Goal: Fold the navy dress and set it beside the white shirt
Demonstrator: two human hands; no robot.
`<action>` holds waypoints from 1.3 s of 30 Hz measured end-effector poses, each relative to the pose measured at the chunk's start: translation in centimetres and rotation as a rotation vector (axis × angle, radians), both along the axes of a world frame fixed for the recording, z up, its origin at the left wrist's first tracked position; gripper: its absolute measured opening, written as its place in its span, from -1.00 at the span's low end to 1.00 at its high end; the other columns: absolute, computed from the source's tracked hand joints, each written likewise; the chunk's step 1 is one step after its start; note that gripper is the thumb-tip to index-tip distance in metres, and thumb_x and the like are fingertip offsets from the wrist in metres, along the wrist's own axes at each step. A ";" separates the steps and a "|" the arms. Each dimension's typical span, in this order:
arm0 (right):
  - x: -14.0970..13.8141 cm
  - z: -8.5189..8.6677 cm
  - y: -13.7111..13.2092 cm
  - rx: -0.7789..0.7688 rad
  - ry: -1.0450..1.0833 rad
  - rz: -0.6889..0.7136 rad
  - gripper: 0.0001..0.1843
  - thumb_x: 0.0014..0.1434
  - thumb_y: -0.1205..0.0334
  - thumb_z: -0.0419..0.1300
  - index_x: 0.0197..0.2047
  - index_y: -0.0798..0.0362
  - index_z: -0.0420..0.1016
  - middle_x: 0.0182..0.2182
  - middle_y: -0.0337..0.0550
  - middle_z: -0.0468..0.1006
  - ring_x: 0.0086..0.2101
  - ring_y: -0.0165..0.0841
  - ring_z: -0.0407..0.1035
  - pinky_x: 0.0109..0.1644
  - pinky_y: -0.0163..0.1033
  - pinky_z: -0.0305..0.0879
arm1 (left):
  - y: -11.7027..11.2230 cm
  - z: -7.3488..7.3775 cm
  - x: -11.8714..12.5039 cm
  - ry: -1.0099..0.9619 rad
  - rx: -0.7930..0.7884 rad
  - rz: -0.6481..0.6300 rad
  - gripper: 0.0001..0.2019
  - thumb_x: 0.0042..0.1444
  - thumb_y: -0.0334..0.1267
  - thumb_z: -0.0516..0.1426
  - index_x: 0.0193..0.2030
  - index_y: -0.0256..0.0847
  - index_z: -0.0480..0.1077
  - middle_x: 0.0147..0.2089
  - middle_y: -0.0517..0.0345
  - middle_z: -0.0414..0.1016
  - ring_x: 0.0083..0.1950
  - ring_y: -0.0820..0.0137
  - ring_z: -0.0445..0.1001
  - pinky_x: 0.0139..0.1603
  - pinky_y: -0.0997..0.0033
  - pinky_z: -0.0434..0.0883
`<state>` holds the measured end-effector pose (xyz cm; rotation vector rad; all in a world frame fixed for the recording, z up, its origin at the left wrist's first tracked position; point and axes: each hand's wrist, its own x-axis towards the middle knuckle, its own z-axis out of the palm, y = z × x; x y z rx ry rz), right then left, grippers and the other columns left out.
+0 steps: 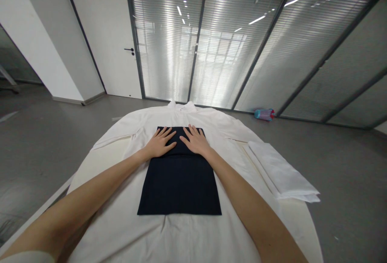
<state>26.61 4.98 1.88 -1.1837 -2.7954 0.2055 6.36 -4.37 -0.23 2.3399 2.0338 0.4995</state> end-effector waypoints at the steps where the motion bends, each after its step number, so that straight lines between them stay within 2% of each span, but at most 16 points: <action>1: 0.1 0.0 0.1 -0.006 -0.005 -0.011 -0.11 0.37 -0.35 -0.38 0.52 0.07 -0.08 0.49 0.03 -0.22 0.44 -0.10 -0.33 0.45 0.12 -0.33 | 0.0 0.0 0.0 0.000 -0.001 -0.001 -0.34 0.36 0.18 -0.10 0.47 -0.12 0.12 0.52 0.01 0.02 0.54 0.06 -0.10 0.49 -0.10 -0.09; 9: 1.5 -0.3 1.6 -0.050 -0.018 -0.123 -0.14 0.35 -0.38 -0.36 0.53 -0.07 -0.18 0.49 0.01 -0.26 0.44 -0.07 -0.32 0.44 0.18 -0.32 | -0.1 0.3 0.0 0.009 -0.019 -0.009 -0.33 0.36 0.17 -0.12 0.48 -0.14 0.10 0.52 -0.02 -0.01 0.54 0.05 -0.13 0.49 -0.12 -0.09; 13: 2.6 -0.5 2.9 -0.045 -0.005 -0.176 -0.07 0.35 -0.38 -0.37 0.53 0.11 -0.13 0.48 0.12 -0.18 0.43 -0.02 -0.23 0.44 0.16 -0.27 | -0.1 0.4 0.0 0.003 -0.030 -0.004 -0.33 0.36 0.17 -0.11 0.48 -0.15 0.10 0.52 -0.02 -0.01 0.54 0.04 -0.13 0.49 -0.11 -0.10; 16: 2.9 0.3 3.3 0.006 0.062 -0.210 -0.03 0.36 -0.36 -0.39 0.51 0.26 -0.09 0.46 0.19 -0.13 0.43 0.01 -0.22 0.44 0.18 -0.26 | 0.0 0.2 -0.1 -0.007 -0.024 -0.006 -0.33 0.35 0.17 -0.11 0.48 -0.15 0.11 0.52 -0.02 0.01 0.54 0.03 -0.12 0.49 -0.12 -0.09; 18: 2.5 0.9 2.9 0.027 0.128 -0.174 -0.03 0.37 -0.35 -0.41 0.51 0.27 -0.10 0.47 0.18 -0.15 0.43 -0.01 -0.26 0.44 0.15 -0.26 | 0.0 0.0 -0.1 -0.012 -0.010 -0.011 -0.33 0.35 0.17 -0.10 0.47 -0.14 0.12 0.51 -0.02 0.02 0.54 0.02 -0.11 0.48 -0.14 -0.08; 20: 1.7 1.3 2.1 0.016 0.169 -0.076 -0.06 0.37 -0.34 -0.40 0.52 0.21 -0.11 0.48 0.11 -0.17 0.44 -0.05 -0.29 0.45 0.12 -0.27 | 0.0 0.0 -0.1 -0.009 -0.002 -0.013 -0.33 0.35 0.16 -0.10 0.47 -0.14 0.12 0.51 -0.02 0.02 0.54 0.03 -0.11 0.48 -0.14 -0.08; 23: 0.4 1.2 0.8 -0.021 0.144 0.100 -0.12 0.38 -0.34 -0.36 0.52 0.07 -0.08 0.49 0.00 -0.21 0.44 -0.08 -0.32 0.45 0.11 -0.27 | 0.0 0.0 -0.1 -0.002 -0.005 -0.011 -0.33 0.35 0.17 -0.11 0.47 -0.15 0.12 0.52 -0.03 0.02 0.54 0.03 -0.10 0.48 -0.12 -0.07; 25: -0.1 0.7 0.1 -0.032 0.097 0.170 -0.16 0.39 -0.32 -0.34 0.52 0.02 -0.06 0.49 -0.03 -0.21 0.44 -0.07 -0.32 0.45 0.14 -0.28 | -0.1 0.2 0.0 0.005 -0.009 -0.013 -0.32 0.36 0.18 -0.12 0.47 -0.17 0.11 0.51 -0.04 0.02 0.54 0.03 -0.10 0.48 -0.11 -0.07; 29: -0.1 0.1 -0.1 -0.024 0.042 0.185 -0.18 0.41 -0.27 -0.34 0.51 0.07 -0.04 0.48 0.03 -0.17 0.44 -0.08 -0.31 0.45 0.17 -0.31 | -0.1 0.2 0.0 0.006 -0.006 -0.014 -0.32 0.36 0.18 -0.12 0.47 -0.15 0.11 0.51 -0.04 0.02 0.54 0.03 -0.09 0.48 -0.11 -0.08; 39: 0.0 0.0 -0.2 -0.004 0.030 0.180 -0.17 0.40 -0.30 -0.29 0.51 0.08 -0.05 0.48 0.04 -0.15 0.44 -0.09 -0.32 0.45 0.16 -0.31 | -0.1 0.2 0.0 -0.003 -0.008 -0.015 -0.33 0.36 0.18 -0.11 0.47 -0.16 0.13 0.51 -0.06 0.03 0.54 0.03 -0.10 0.48 -0.12 -0.08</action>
